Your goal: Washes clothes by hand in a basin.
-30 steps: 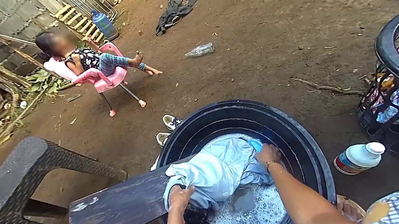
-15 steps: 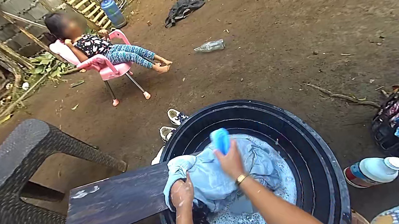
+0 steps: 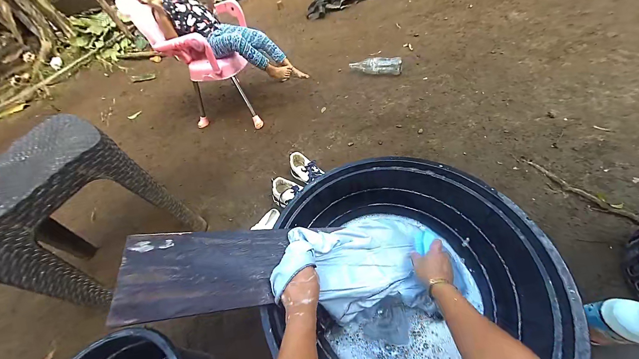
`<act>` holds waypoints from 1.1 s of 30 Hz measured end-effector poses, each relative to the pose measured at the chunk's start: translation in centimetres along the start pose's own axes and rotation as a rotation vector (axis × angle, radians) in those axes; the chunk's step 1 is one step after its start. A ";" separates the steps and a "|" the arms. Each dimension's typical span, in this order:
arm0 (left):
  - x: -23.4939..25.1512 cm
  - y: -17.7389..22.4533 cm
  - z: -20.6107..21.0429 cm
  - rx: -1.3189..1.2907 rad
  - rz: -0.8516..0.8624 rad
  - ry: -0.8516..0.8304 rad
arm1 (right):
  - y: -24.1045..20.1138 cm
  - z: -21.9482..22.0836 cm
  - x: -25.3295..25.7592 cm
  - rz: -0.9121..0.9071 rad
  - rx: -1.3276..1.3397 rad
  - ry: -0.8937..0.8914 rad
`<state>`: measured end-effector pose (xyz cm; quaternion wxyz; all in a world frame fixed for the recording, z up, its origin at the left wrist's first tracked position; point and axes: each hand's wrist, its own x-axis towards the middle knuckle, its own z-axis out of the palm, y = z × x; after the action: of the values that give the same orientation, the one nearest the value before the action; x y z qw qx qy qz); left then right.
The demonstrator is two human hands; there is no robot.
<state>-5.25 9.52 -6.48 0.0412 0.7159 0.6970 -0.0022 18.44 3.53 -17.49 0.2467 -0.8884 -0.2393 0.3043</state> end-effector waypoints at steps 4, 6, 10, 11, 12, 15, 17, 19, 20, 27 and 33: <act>-0.1 0.1 1.0 -0.062 0.011 0.056 | -6.5 1.7 -6.2 -0.338 0.164 -0.100; -0.2 0.2 1.1 -0.095 -0.006 -0.022 | -9.7 4.0 -10.1 -0.512 0.135 -0.239; -0.1 0.3 0.9 -0.110 -0.008 -0.041 | -7.4 4.7 -7.0 -0.531 -0.006 -0.175; -0.2 0.2 1.0 -0.111 -0.011 -0.038 | -5.2 4.0 -4.6 -0.450 -0.038 -0.116; -0.2 0.2 1.1 -0.107 -0.011 -0.027 | -2.9 3.2 -2.2 -0.348 -0.058 -0.053; -0.1 0.3 1.6 -0.102 -0.009 0.015 | 2.1 0.8 2.5 -0.062 -0.126 0.058; -0.3 0.5 1.9 -0.115 -0.009 0.020 | 0.8 0.6 1.4 -0.083 -0.080 0.079; -0.4 0.6 1.8 -0.129 -0.004 0.024 | -3.7 2.0 -2.8 -0.319 0.033 0.028; -0.5 0.5 1.8 -0.138 -0.003 0.015 | -6.0 3.1 -5.5 -0.436 0.080 -0.040; -0.6 0.5 1.8 -0.150 0.000 -0.050 | -4.5 5.3 -5.8 -0.541 0.078 -0.031; -0.6 0.7 2.0 -0.165 -0.016 -0.044 | -2.5 1.8 -1.5 -0.136 -0.027 0.033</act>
<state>-4.44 8.76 -8.37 0.1155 0.7041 0.6995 0.0392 15.53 5.13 -16.68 0.2589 -0.8782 -0.2990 0.2688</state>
